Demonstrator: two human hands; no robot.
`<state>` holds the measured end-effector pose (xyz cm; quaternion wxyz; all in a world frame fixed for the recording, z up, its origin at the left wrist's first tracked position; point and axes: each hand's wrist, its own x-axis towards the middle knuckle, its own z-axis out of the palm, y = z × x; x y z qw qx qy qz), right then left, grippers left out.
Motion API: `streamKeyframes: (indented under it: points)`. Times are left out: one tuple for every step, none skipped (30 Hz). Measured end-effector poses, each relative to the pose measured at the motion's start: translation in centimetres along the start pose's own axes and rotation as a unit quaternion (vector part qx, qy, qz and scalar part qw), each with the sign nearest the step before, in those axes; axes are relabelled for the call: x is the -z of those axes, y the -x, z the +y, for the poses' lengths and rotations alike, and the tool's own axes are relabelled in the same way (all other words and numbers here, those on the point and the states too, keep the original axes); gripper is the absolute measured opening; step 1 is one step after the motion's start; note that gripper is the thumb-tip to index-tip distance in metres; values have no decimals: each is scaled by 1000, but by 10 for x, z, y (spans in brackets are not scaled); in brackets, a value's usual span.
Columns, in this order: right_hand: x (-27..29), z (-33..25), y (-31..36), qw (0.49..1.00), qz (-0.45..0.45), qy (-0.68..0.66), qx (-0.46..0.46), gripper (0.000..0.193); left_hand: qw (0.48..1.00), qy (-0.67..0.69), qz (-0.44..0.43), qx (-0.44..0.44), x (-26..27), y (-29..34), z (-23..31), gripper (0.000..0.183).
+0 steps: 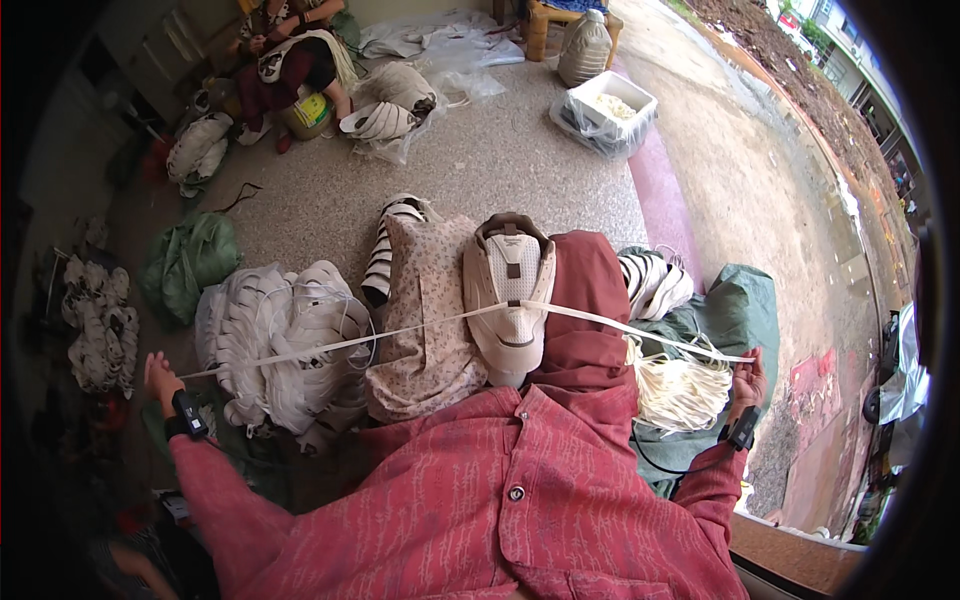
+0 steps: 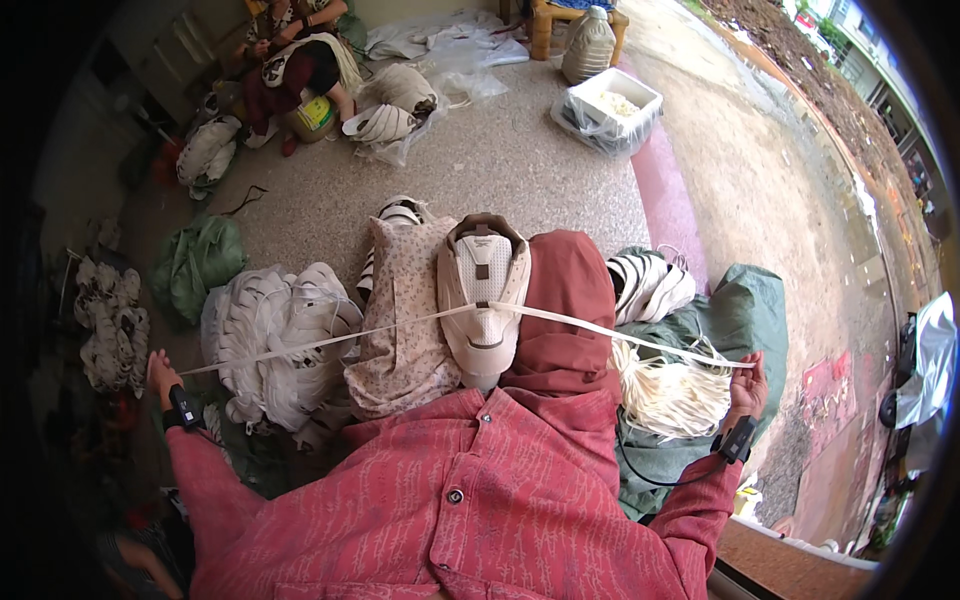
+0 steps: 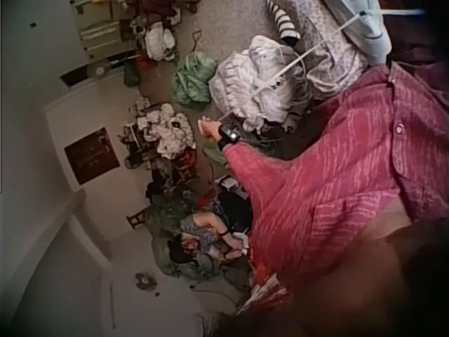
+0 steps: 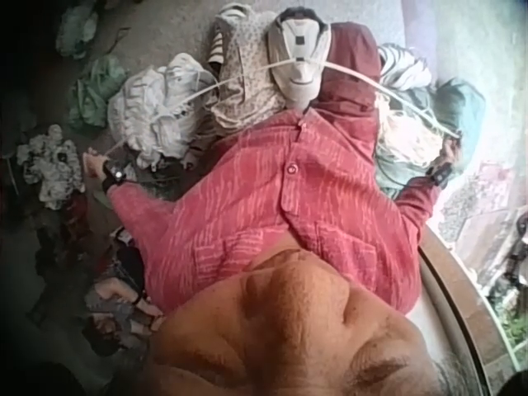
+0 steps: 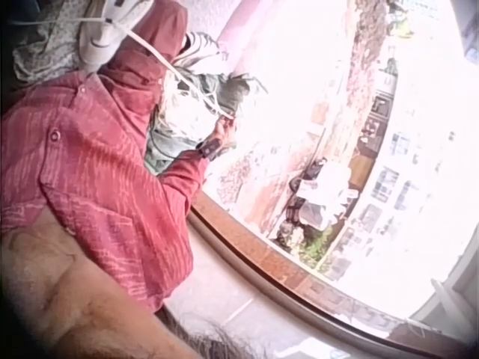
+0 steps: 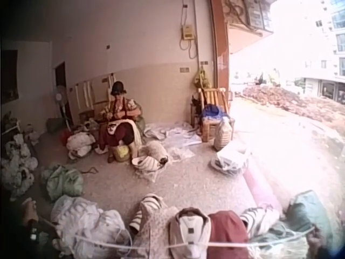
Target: Insert and thread laces into the eyelets of a shoe upper.
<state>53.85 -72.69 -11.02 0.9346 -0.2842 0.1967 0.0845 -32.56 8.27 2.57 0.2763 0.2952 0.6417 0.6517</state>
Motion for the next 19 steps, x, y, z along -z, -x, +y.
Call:
streamKeyframes:
  points:
    - [0, 5, -3, 1000, -21, 0, -17, 33, 996, 9, -84, -9, -10, 19, 9, 28]
    - [-4, 11, -1, 998, -28, 51, 4, 33, 991, 0, -135, 3, -24, 43, 17, 31]
    - [-13, 15, 7, 995, -9, 93, 33, 34, 972, -51, -226, -36, -40, 72, 24, 35]
    - [-29, 26, 17, 990, -31, 126, 50, 42, 959, 3, -284, -7, -61, 106, 30, 37]
    - [-52, 39, 29, 986, -64, 149, 47, 52, 932, -40, -359, -45, -77, 144, 37, 36]
    - [-81, 58, 42, 970, -93, 216, 62, 57, 904, -82, -412, -81, -98, 184, 43, 33]
    - [-111, 76, 60, 960, -120, 249, 54, 61, 873, -87, -471, -94, -117, 226, 49, 33]
    - [-145, 100, 77, 939, -144, 309, 49, 58, 835, -93, -528, -126, -133, 268, 55, 34]
    - [-173, 122, 98, 910, -173, 373, 54, 51, 781, -79, -608, -124, -141, 305, 65, 39]
    - [-196, 145, 122, 865, -232, 435, 92, 40, 755, -66, -644, -104, -152, 346, 67, 43]
    - [-217, 167, 142, 821, -290, 480, 105, 28, 716, -34, -688, -108, -160, 385, 68, 43]
    - [-231, 187, 162, 807, -349, 471, 77, 22, 688, -26, -719, -93, -168, 422, 69, 43]
    - [-244, 207, 179, 763, -412, 496, 53, 17, 654, -47, -751, -73, -176, 452, 70, 44]
    - [-249, 223, 195, 742, -430, 514, 8, 14, 620, -21, -779, -89, -180, 479, 69, 37]
    - [-252, 243, 209, 644, -454, 602, 124, 13, 602, -17, -784, -151, -185, 504, 67, 27]
    - [-254, 255, 220, 629, -483, 602, 97, 13, 567, -18, -798, -205, -191, 519, 66, 19]
    - [-254, 268, 230, 571, -436, 682, 136, 12, 566, -20, -801, -196, -197, 530, 65, 19]
    - [-255, 274, 236, 568, -457, 671, 135, 14, 536, -39, -805, -251, -201, 539, 62, 21]
    - [-253, 277, 241, 556, -442, 697, 99, 17, 504, -59, -806, -306, -205, 545, 59, 24]
